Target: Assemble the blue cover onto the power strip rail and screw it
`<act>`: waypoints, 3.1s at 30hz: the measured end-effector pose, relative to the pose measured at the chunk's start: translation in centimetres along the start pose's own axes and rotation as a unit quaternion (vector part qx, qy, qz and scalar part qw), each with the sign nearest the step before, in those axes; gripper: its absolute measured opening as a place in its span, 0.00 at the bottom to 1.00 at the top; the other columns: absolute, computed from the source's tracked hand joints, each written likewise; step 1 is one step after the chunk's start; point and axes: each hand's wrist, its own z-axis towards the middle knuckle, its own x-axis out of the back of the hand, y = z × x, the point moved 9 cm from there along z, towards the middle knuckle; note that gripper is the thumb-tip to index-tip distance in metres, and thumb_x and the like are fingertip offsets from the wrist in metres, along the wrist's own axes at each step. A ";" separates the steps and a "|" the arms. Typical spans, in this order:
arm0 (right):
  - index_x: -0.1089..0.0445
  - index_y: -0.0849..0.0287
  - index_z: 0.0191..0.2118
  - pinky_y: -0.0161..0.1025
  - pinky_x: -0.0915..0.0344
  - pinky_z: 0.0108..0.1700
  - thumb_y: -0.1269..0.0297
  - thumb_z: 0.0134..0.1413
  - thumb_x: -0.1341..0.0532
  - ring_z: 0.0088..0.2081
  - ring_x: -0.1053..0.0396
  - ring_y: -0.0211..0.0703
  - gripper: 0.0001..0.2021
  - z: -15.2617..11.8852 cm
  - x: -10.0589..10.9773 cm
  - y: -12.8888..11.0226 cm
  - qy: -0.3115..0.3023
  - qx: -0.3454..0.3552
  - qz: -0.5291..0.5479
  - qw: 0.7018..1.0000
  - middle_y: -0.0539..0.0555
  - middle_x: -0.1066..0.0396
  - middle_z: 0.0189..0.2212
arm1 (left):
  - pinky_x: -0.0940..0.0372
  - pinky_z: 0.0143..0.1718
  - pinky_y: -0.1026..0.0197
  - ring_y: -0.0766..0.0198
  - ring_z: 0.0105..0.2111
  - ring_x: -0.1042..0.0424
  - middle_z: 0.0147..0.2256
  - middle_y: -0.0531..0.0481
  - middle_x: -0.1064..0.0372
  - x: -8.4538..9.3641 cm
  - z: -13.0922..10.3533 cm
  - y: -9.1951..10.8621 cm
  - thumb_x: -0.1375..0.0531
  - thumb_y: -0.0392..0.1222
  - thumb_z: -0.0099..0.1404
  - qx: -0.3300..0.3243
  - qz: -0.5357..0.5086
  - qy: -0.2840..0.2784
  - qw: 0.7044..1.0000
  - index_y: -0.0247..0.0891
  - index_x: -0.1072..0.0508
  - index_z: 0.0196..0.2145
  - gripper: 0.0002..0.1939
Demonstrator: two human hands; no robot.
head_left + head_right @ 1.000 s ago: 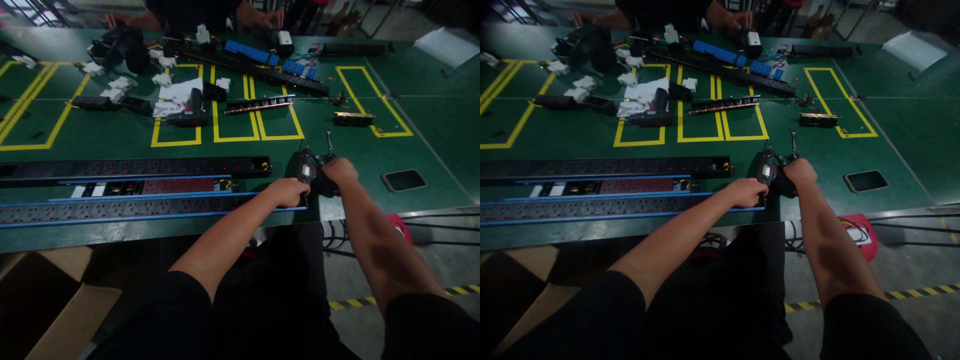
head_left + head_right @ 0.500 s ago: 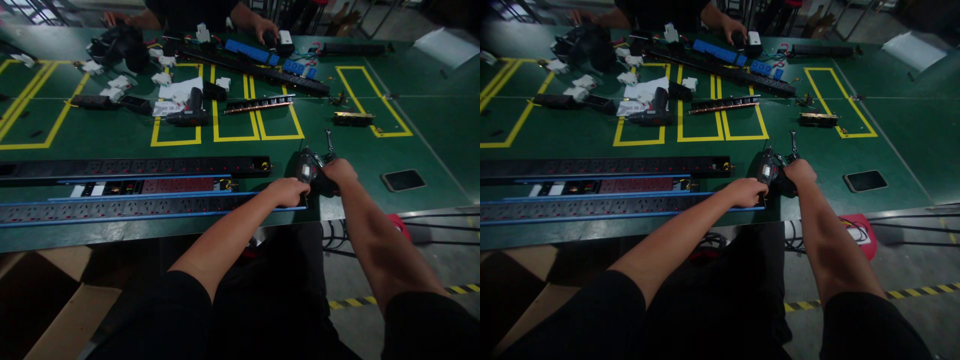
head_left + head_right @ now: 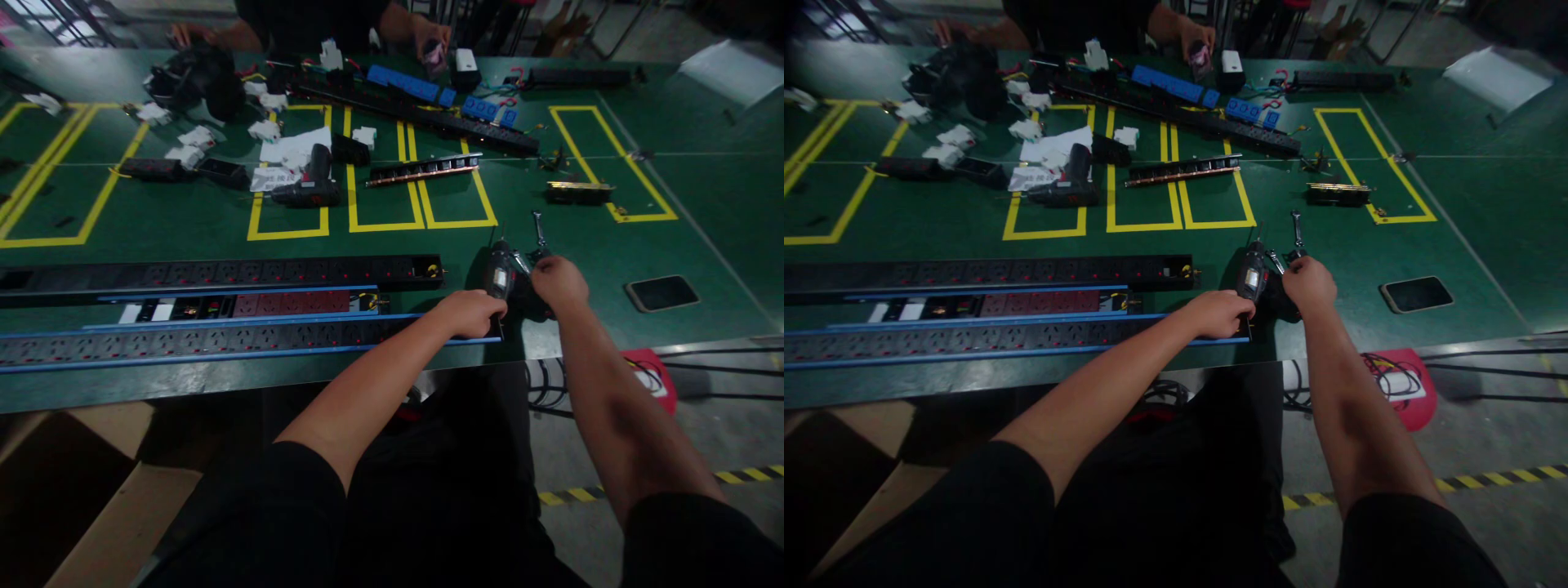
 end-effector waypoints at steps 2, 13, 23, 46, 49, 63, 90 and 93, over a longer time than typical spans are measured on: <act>0.25 0.56 0.47 0.46 0.33 0.43 0.63 0.50 0.42 0.43 0.28 0.54 0.18 -0.8 0.5 -0.4 0.023 0.021 0.019 0.999 0.61 0.24 0.43 | 0.38 0.37 0.58 0.57 0.42 0.31 0.42 0.45 0.29 0.0 0.0 0.0 0.46 0.38 0.62 -0.002 -0.002 0.002 1.000 0.47 0.28 0.48 0.17; 0.25 0.57 0.41 0.43 0.36 0.40 0.65 0.51 0.43 0.40 0.30 0.53 0.13 -4.0 1.4 -2.2 0.037 0.089 0.028 0.995 0.61 0.25 0.39 | 0.39 0.35 0.58 0.57 0.42 0.31 0.41 0.46 0.29 -0.1 0.1 -0.1 0.46 0.38 0.61 -0.008 -0.006 0.011 1.000 0.47 0.28 0.47 0.17; 0.26 0.57 0.35 0.39 0.42 0.32 0.60 0.53 0.43 0.34 0.30 0.50 0.11 -5.3 0.7 -2.5 0.011 0.109 0.015 0.994 0.59 0.24 0.32 | 0.38 0.36 0.57 0.56 0.42 0.32 0.41 0.45 0.28 0.1 0.0 0.1 0.48 0.37 0.61 -0.011 0.005 0.010 1.000 0.45 0.28 0.47 0.18; 0.29 0.59 0.31 0.38 0.43 0.30 0.58 0.54 0.44 0.27 0.36 0.41 0.11 -10.9 -3.6 -0.8 -0.162 0.196 0.195 0.947 0.52 0.31 0.25 | 0.36 0.39 0.57 0.56 0.44 0.31 0.42 0.46 0.27 0.7 -0.2 0.7 0.48 0.42 0.64 -0.012 0.011 0.010 1.000 0.44 0.28 0.45 0.15; 0.30 0.59 0.31 0.37 0.45 0.27 0.54 0.54 0.44 0.25 0.38 0.40 0.13 -11.4 -4.9 -0.8 -0.229 0.189 0.251 0.921 0.51 0.34 0.23 | 0.36 0.39 0.57 0.56 0.43 0.31 0.42 0.47 0.26 0.7 -0.1 0.9 0.50 0.43 0.66 -0.021 0.015 0.018 1.000 0.44 0.27 0.45 0.15; 0.41 0.56 0.21 0.36 0.50 0.25 0.44 0.56 0.44 0.22 0.45 0.36 0.23 -13.2 -5.0 -2.3 -0.301 0.183 0.316 0.881 0.47 0.43 0.17 | 0.36 0.39 0.57 0.57 0.43 0.31 0.42 0.46 0.26 0.5 0.2 0.5 0.55 0.46 0.72 -0.022 0.009 0.020 1.000 0.42 0.27 0.44 0.18; 0.43 0.55 0.25 0.36 0.48 0.24 0.43 0.57 0.46 0.21 0.45 0.36 0.21 -14.2 -5.6 -3.1 -0.358 0.177 0.317 0.860 0.48 0.41 0.18 | 0.36 0.37 0.60 0.59 0.39 0.26 0.39 0.50 0.22 0.7 0.3 -0.7 0.50 0.49 0.67 0.058 -0.021 0.007 0.998 0.47 0.21 0.39 0.18; 0.40 0.56 0.28 0.36 0.47 0.24 0.46 0.59 0.46 0.21 0.43 0.36 0.18 -14.2 -5.6 -2.9 -0.338 0.182 0.300 0.873 0.48 0.40 0.18 | 0.35 0.38 0.59 0.58 0.39 0.26 0.39 0.50 0.22 0.8 0.2 -0.7 0.50 0.48 0.67 0.067 -0.023 0.005 0.997 0.47 0.21 0.38 0.17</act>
